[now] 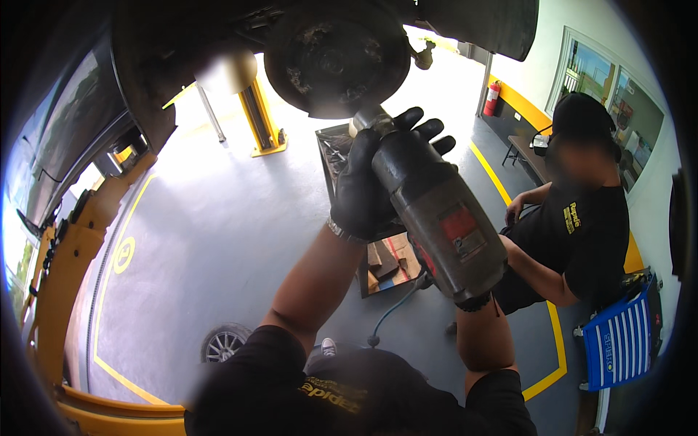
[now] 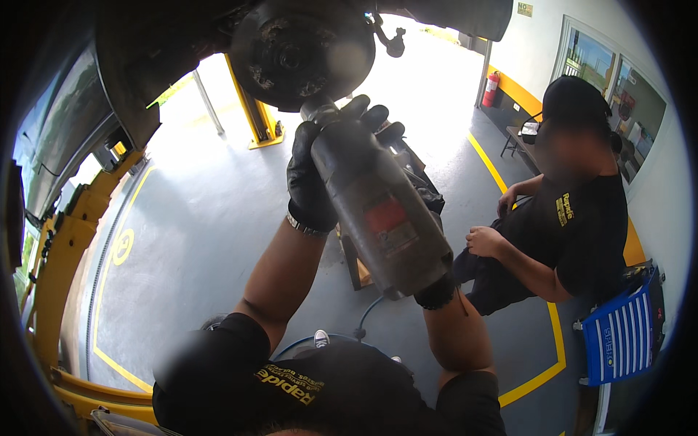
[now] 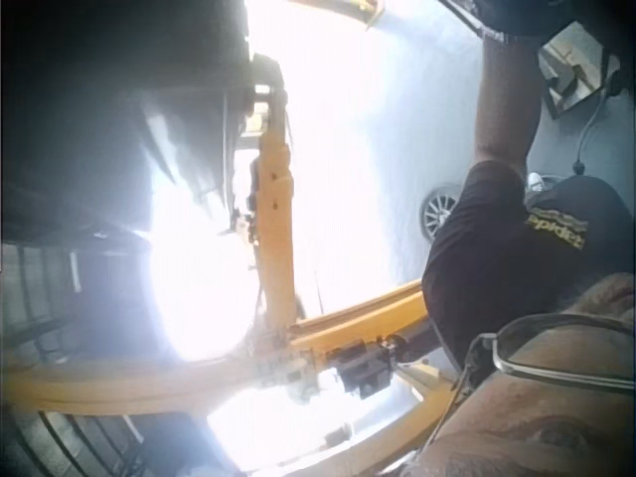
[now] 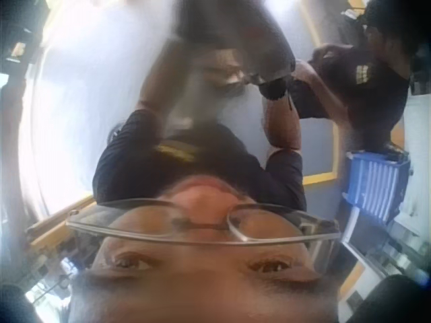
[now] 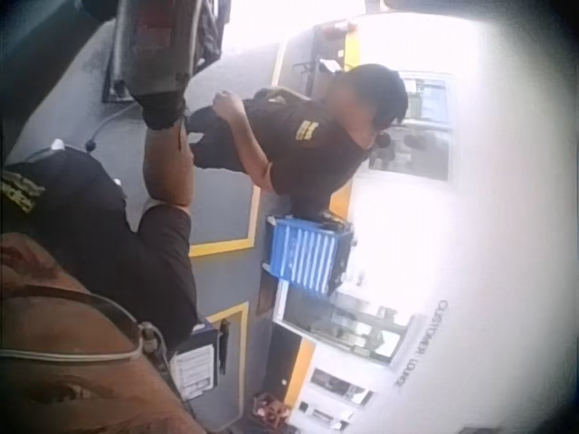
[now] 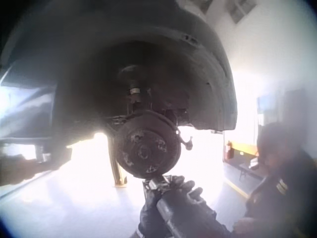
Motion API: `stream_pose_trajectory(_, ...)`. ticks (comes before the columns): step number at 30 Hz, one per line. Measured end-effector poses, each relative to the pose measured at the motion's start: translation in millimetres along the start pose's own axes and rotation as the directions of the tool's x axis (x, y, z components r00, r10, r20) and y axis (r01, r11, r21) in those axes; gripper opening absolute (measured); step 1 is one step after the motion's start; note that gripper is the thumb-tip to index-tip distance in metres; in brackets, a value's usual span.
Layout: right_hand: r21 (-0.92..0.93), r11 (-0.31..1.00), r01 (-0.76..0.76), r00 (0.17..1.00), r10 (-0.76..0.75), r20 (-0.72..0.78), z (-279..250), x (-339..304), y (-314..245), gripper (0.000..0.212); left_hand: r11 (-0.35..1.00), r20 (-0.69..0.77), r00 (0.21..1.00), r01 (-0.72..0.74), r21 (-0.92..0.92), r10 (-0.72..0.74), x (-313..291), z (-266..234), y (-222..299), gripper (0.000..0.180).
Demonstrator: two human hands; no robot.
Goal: The person works on a vehicle's rear brake assembly while the car is raised on a lift. They use an impact wrench to remove and install bolts on the brake caliper and rotor, then use a wrench to tighten additional fasteners. A coworker is present nearby.
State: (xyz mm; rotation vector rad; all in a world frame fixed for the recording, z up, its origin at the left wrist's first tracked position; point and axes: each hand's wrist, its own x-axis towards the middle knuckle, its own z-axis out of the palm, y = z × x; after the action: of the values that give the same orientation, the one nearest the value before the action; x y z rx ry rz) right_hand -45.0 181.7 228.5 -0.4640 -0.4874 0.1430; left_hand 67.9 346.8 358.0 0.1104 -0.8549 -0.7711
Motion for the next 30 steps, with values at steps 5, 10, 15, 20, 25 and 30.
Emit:
stream_pose_trajectory(5, -0.215, 0.966, 0.142, 0.982, -0.110, 0.153, 48.4, 76.0, -18.3, 0.052, 0.985, 0.116, 0.989, -0.074, -0.158, 0.093, 32.3, -3.6, 43.0, 0.063)
stream_pose_trajectory(10, -0.031, 0.995, 0.093, 0.995, -0.092, 0.028, 104.1, 91.4, -13.5, 0.059, 0.957, 0.179, 0.975, -0.080, -0.279, 0.134, 51.0, -25.4, 47.7, 0.060)
stream_pose_trajectory(15, -0.232, 0.965, 0.125, 0.992, -0.130, -0.006, 139.7, 86.1, -27.1, 0.060, 0.920, 0.132, 0.968, -0.157, -0.358, 0.216, 62.5, -16.6, 46.2, 0.050)
stream_pose_trajectory(20, -0.078, 0.997, -0.001, 0.998, -0.004, -0.062, 119.4, 75.3, -41.5, 0.059, 0.853, 0.208, 0.973, 0.021, -0.522, 0.103, 65.7, -10.1, 65.3, 0.049)
stream_pose_trajectory(25, 0.102, 0.993, 0.054, 0.988, -0.038, -0.151, 93.0, 60.8, -49.4, 0.077, 0.942, 0.217, 0.967, -0.058, -0.332, 0.136, 65.2, -15.4, 65.9, 0.049)
stream_pose_trajectory(30, 0.071, 0.997, -0.018, 0.976, 0.032, -0.214, 107.2, 62.9, -55.4, 0.066, 0.794, -0.223, 0.778, -0.501, 0.345, 0.587, 15.7, -29.6, 51.8, 0.051)
